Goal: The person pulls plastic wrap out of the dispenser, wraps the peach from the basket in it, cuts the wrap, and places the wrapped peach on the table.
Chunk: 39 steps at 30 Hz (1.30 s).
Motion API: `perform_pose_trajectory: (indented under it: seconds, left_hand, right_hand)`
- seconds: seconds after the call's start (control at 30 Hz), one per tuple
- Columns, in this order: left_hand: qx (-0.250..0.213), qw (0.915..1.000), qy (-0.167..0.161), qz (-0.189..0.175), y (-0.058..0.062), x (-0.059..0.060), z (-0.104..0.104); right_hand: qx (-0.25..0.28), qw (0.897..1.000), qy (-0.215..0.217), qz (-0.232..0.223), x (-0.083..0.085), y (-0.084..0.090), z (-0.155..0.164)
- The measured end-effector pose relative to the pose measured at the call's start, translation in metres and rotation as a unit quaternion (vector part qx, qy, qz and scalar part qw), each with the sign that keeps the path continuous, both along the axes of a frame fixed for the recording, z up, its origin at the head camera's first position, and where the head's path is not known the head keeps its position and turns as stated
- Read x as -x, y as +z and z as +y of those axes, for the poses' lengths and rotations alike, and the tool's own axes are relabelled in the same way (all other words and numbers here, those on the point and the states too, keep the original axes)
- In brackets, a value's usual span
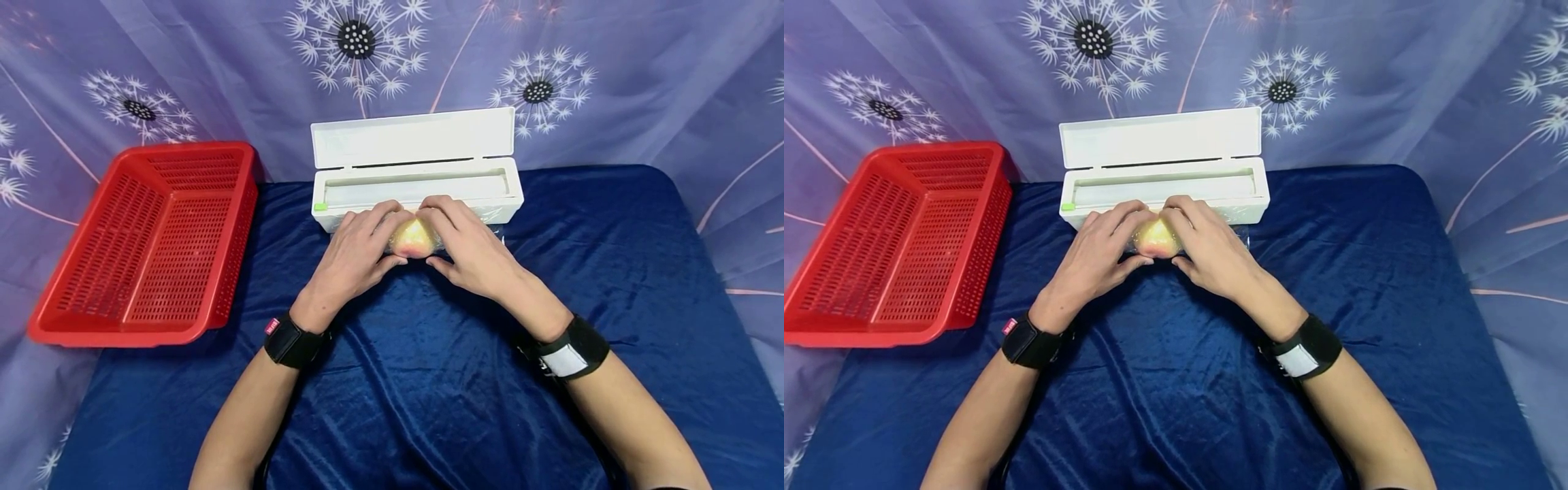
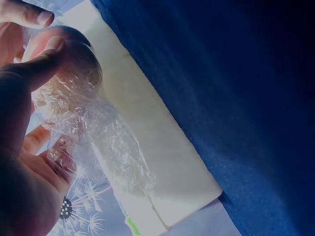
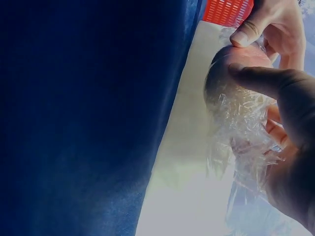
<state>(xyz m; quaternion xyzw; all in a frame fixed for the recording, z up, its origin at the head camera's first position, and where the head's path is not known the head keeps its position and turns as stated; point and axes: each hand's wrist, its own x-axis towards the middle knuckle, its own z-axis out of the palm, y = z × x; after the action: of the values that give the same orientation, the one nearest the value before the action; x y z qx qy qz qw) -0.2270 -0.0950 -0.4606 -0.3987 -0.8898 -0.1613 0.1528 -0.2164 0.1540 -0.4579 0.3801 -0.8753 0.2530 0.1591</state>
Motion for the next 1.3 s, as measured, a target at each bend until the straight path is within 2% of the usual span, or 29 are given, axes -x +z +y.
perform_pose_trajectory:
  seconds: [0.2, 0.53, 0.67, 0.83, 1.3]
  left_hand:
    - [0.004, 1.0000, -0.001, -0.006, -0.0008, -0.0001, 0.0004]
    - [0.008, 0.9998, -0.004, -0.018, -0.0024, 0.0008, 0.0003]
    - [-0.001, 0.9994, -0.001, -0.035, -0.0025, 0.0009, -0.0003]
    - [-0.006, 0.9985, 0.009, -0.054, -0.0016, 0.0002, -0.0009]
    - [-0.013, 0.9983, 0.001, -0.056, -0.0022, 0.0006, -0.0011]
  right_hand:
    - [0.002, 1.000, -0.003, -0.024, 0.0006, -0.0008, 0.0007]
    - [-0.002, 0.999, -0.007, -0.038, 0.0004, -0.0023, 0.0005]
    - [0.002, 0.999, -0.003, -0.043, 0.0011, -0.0033, 0.0007]
    - [0.009, 0.999, 0.005, -0.043, 0.0017, -0.0044, 0.0006]
    - [0.000, 0.999, -0.001, -0.038, 0.0014, -0.0054, 0.0001]
